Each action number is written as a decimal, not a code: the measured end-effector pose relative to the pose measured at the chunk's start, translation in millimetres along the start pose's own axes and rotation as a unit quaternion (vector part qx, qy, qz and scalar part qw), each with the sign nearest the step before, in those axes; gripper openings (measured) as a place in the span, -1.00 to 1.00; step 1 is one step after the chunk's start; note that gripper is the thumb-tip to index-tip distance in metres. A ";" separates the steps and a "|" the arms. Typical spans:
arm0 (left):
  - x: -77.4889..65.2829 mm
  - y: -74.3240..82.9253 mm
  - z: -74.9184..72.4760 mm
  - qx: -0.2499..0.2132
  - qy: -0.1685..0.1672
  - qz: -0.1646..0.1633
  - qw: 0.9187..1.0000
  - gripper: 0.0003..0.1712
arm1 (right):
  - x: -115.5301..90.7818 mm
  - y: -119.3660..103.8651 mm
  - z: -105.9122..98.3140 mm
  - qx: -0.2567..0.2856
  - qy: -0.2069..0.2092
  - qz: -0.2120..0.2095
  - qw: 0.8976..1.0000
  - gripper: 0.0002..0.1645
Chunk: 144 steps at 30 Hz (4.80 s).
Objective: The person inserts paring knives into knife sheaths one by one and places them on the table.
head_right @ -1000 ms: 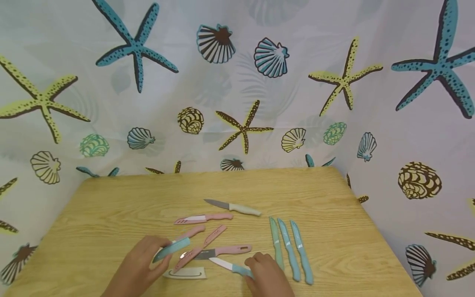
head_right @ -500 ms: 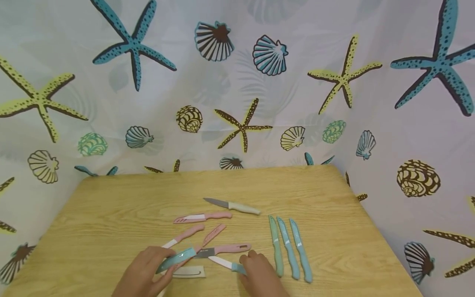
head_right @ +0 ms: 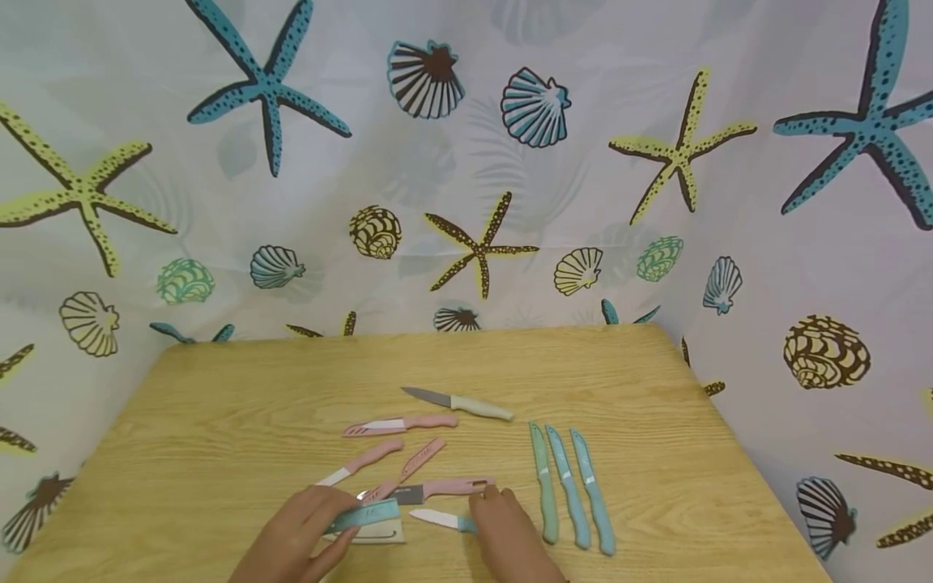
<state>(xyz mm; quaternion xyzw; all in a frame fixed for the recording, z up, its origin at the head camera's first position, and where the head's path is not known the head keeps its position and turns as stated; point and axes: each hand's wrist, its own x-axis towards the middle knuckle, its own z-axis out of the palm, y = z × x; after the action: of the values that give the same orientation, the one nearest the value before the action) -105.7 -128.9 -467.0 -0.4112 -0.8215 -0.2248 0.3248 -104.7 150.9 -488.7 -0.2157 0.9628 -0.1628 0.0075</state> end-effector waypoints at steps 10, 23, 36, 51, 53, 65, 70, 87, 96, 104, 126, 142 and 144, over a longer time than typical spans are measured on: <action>13.2 0.4 -6.7 -0.002 -0.027 -0.041 0.999 -0.53 | 1.5 2.4 1.4 0.001 0.004 0.002 1.000 -0.85; 20.9 -6.0 -22.2 0.034 -0.076 -0.088 0.993 -0.50 | -0.4 5.4 2.3 0.020 -0.003 -0.003 1.000 -0.87; 19.5 -10.4 -22.9 0.037 -0.060 -0.085 0.994 -0.41 | -5.3 0.8 -4.1 0.049 0.031 -0.010 0.998 -0.90; 13.7 -10.3 -17.2 0.043 -0.062 -0.096 0.993 -0.40 | -22.6 -11.9 -26.2 0.060 0.147 -0.048 0.986 -0.77; 12.1 -10.6 -16.0 0.046 -0.060 -0.096 0.993 -0.40 | -24.3 -14.0 -29.3 0.060 0.155 -0.048 0.985 -0.76; 13.9 -10.6 -14.9 0.029 -0.063 -0.075 0.995 -0.44 | -27.1 -20.7 -34.8 0.062 0.185 -0.056 0.979 -0.75; 14.6 -9.4 -10.7 0.009 -0.041 -0.051 0.998 -0.53 | -26.0 -22.8 -34.6 0.055 0.208 -0.064 0.975 -0.73; 17.4 -7.2 -8.1 -0.006 -0.048 -0.026 0.998 -0.52 | -24.3 -21.4 -35.7 0.047 0.195 -0.086 0.976 -0.72; 21.2 -5.7 -3.8 -0.014 -0.041 0.000 0.999 -0.60 | -24.0 -19.2 -40.3 -0.016 0.202 -0.127 0.971 -0.65; 23.3 -1.7 3.5 -0.029 -0.044 0.008 0.999 -0.66 | -23.8 -19.9 -42.2 -0.015 0.192 -0.135 0.972 -0.67; 27.9 11.8 23.1 -0.041 -0.026 0.045 0.998 -0.59 | -17.9 -26.7 -37.9 -0.024 0.212 -0.168 0.962 -0.71; 25.0 11.6 21.2 -0.045 -0.051 0.032 0.997 -0.67 | -15.1 -26.6 -43.4 -0.019 0.168 -0.152 0.974 -0.76; 25.1 10.8 21.7 -0.045 -0.042 0.044 0.997 -0.71 | -15.7 -26.4 -44.8 -0.019 0.164 -0.150 0.975 -0.76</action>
<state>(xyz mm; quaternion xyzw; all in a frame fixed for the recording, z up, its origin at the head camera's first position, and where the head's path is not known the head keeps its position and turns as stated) -115.8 -95.7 -462.8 -0.4701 -0.8049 -0.2293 0.2804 -83.3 148.9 -438.8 -0.3279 0.9105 -0.1770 -0.1791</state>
